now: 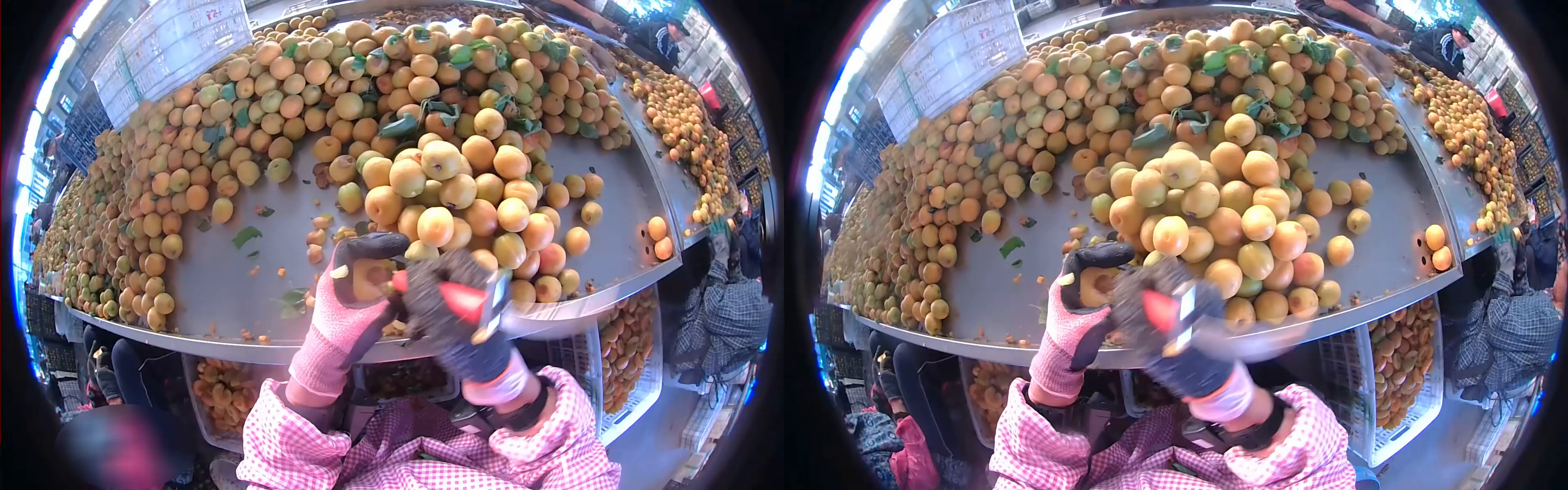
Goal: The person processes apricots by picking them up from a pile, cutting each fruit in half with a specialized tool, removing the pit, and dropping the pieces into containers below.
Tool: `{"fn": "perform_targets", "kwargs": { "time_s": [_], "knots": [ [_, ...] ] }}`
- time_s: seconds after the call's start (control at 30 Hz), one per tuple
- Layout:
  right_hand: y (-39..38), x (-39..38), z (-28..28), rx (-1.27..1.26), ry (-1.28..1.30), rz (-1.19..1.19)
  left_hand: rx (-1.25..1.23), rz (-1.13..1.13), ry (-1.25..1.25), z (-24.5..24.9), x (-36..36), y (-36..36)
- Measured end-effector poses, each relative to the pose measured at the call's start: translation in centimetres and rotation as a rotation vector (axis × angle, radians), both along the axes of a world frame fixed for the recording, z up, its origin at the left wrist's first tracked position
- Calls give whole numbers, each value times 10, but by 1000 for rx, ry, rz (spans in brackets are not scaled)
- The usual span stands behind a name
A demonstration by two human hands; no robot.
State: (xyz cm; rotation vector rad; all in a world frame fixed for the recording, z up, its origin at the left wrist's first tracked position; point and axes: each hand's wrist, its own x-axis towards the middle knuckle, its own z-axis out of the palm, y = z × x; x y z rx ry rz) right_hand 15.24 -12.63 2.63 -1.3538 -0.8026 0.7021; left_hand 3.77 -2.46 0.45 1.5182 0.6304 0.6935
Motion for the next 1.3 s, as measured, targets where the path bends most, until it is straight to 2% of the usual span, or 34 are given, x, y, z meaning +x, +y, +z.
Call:
{"fn": "perform_targets", "kwargs": {
  "time_s": [0.03,0.1,0.17,0.23,0.3,0.37,0.4,0.5,0.53,0.6,0.63,0.67,0.77,0.8,0.83,0.87,0.9,0.93,1.0,1.03,1.07,1.13,1.2,1.23,1.3],
  "knots": [
    [-2,7,15,-149,493,29,-91,-35,-17,6,-2,-1],
    [-1,21,15,-93,708,41,-267,-103,-70,17,-4,-2],
    [0,25,9,-87,835,5,-326,-136,-44,17,-6,-2],
    [0,23,-17,-71,547,-71,-358,-160,-32,14,-8,-1],
    [1,19,-17,-95,510,-64,-285,-171,-11,13,-10,0],
    [1,17,-3,-154,717,28,-134,-170,-39,3,-7,3],
    [5,7,-7,-139,569,-53,-117,-140,24,0,-9,2],
    [4,-1,-4,-40,399,104,-179,-62,-111,-2,-8,-1],
    [7,-2,-1,-163,495,83,-173,-12,-77,2,-9,-3],
    [8,-14,-6,-190,-64,118,111,32,117,2,-7,-4],
    [12,-13,-12,-58,-395,115,252,55,214,0,-6,-3],
    [18,-14,-14,78,-724,44,215,72,56,-10,-3,1],
    [21,-9,14,-88,54,38,-116,49,-135,-11,-7,6],
    [23,-7,21,-138,313,36,-172,19,-34,4,-12,9],
    [18,8,23,-152,449,59,-384,-18,33,12,-19,12],
    [14,16,23,-136,524,18,239,-68,36,3,-24,26],
    [10,19,18,-93,570,-35,-207,-110,-58,11,-25,24],
    [6,22,13,-48,613,-88,-655,-50,-159,19,-25,23],
    [3,23,13,-82,567,-73,-234,-94,-62,8,-28,22],
    [3,22,12,-97,543,-65,197,-151,-4,-9,-28,28],
    [2,22,12,-113,520,-57,627,-113,28,-27,-28,33],
    [1,21,11,-140,481,-64,549,-26,22,-37,-22,23],
    [3,14,17,-149,423,-115,508,-35,72,-35,-24,19],
    [5,8,23,-149,381,-152,375,-76,64,-30,-23,20],
    [3,18,20,-113,321,17,104,-141,60,-20,-22,25]
  ]
}}
